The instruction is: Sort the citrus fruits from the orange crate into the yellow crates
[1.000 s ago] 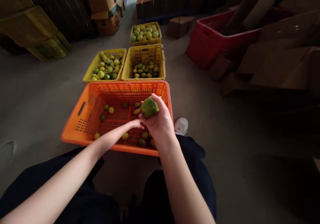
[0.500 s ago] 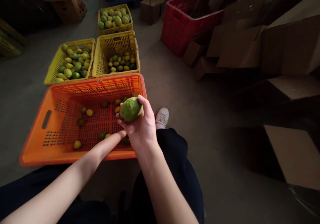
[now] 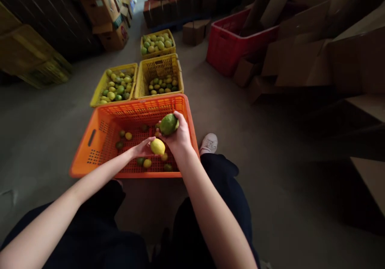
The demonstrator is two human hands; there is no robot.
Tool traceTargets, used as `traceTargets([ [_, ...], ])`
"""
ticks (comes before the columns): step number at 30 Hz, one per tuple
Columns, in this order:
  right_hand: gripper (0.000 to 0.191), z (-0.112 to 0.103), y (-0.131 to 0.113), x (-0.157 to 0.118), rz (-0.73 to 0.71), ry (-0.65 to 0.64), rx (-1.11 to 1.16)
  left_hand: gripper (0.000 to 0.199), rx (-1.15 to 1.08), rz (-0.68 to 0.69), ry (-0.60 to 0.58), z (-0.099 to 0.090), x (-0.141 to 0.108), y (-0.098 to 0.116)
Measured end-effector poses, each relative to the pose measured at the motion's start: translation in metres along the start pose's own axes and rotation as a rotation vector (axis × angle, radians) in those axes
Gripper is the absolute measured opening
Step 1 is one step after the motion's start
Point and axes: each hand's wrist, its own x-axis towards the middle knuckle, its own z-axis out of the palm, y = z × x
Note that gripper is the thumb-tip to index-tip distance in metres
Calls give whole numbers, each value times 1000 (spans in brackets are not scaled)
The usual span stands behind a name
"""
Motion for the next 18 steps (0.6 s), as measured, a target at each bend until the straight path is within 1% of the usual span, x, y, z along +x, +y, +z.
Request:
traceTargets([
  [2,24,5,16,5,76,-1,-22,46,-67,-9,-81,1,-37,14],
  [3,24,8,24,6,111,-12,-48,48,-124,27,-124,2,-58,18],
  [5,26,14,36,4,153,-49,-119,45,-264,169,-161,6,-99,22],
  [7,27,21,45,-1,155,-93,-186,34,-443,313,-142,7,-133,20],
  [9,26,28,54,-5,119,-128,-221,23,-614,382,-83,3,-155,16],
  [10,26,31,60,-6,101,-143,-229,19,-673,385,-47,-1,-161,13],
  [12,24,36,72,-6,81,-165,-238,17,-728,374,35,-11,-162,7],
  [15,18,40,90,-2,103,-164,-271,16,-726,413,151,-23,-152,-1],
  [17,17,41,100,2,122,-160,-314,16,-721,428,176,-26,-145,-4],
  [18,18,42,104,3,126,-173,-343,15,-728,414,167,-26,-143,-6],
])
